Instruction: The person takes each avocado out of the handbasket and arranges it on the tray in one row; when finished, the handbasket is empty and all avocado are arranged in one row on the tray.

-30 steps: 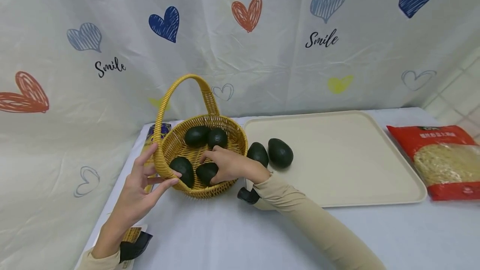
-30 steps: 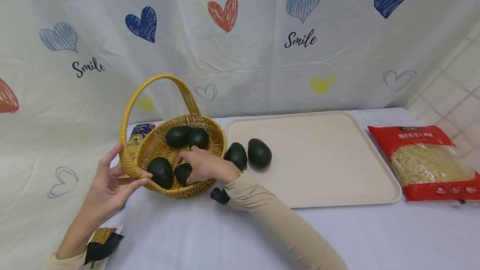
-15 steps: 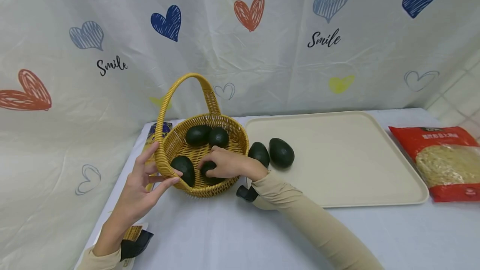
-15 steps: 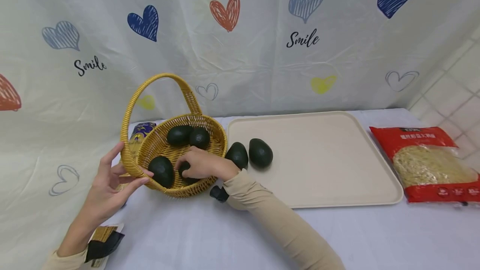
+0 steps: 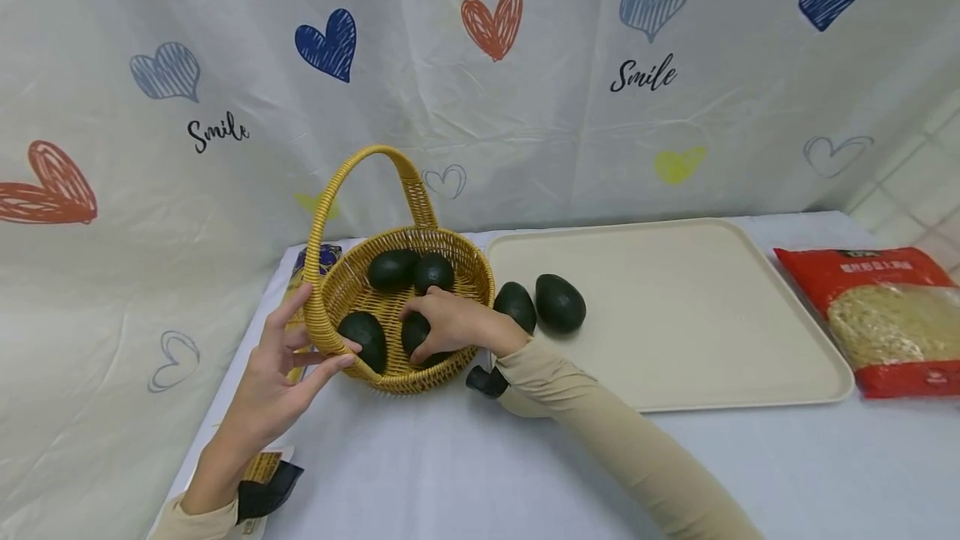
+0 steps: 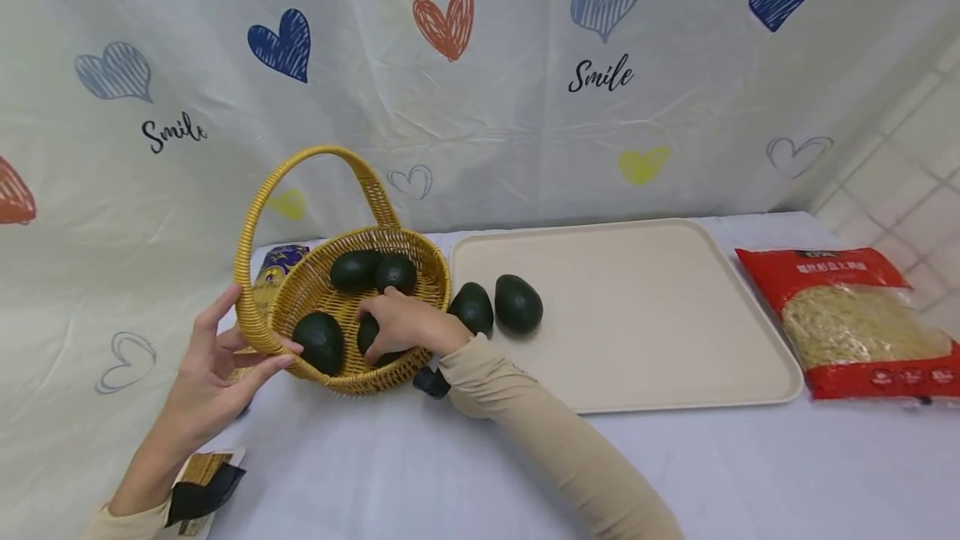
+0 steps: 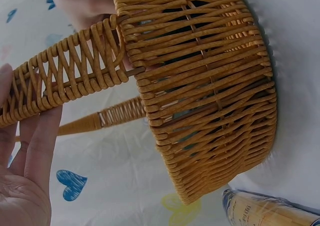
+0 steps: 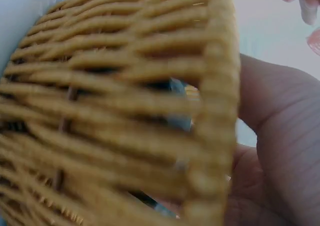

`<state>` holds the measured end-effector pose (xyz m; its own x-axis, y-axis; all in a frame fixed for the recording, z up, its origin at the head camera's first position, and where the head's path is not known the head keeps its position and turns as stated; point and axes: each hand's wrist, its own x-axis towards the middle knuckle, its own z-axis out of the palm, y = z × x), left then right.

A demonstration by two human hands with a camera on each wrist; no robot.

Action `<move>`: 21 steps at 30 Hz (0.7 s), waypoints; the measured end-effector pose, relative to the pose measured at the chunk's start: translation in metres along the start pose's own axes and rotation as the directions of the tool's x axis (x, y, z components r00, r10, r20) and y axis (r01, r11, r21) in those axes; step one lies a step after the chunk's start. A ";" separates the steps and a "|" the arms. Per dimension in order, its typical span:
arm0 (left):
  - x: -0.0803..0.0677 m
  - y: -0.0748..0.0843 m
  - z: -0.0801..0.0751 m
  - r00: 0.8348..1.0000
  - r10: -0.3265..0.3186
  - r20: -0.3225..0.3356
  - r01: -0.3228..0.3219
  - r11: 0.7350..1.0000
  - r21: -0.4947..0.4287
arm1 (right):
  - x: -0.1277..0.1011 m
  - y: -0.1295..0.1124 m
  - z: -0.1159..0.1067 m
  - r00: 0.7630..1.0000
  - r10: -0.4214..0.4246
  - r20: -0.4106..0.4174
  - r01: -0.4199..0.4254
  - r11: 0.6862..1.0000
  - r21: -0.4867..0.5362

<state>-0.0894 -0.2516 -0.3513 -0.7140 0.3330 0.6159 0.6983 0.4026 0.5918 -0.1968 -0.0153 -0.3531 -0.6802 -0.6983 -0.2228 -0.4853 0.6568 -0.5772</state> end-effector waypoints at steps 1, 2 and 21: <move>0.000 0.000 0.000 1.000 0.000 0.001 0.000 1.000 -0.001 | 0.001 -0.001 0.001 1.000 -0.006 0.001 0.006 1.000 -0.001; 0.000 0.000 0.000 1.000 0.000 0.003 0.000 1.000 -0.003 | 0.002 -0.001 0.003 1.000 -0.010 0.002 0.010 1.000 -0.002; 0.000 -0.003 0.002 1.000 0.021 -0.003 -0.021 1.000 0.003 | -0.012 0.000 0.005 0.970 -0.082 -0.229 0.103 0.992 0.079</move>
<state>-0.0915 -0.2517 -0.3543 -0.6988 0.3393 0.6297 0.7132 0.3977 0.5771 -0.1855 -0.0087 -0.3545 -0.7456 -0.6663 0.0110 -0.5077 0.5574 -0.6569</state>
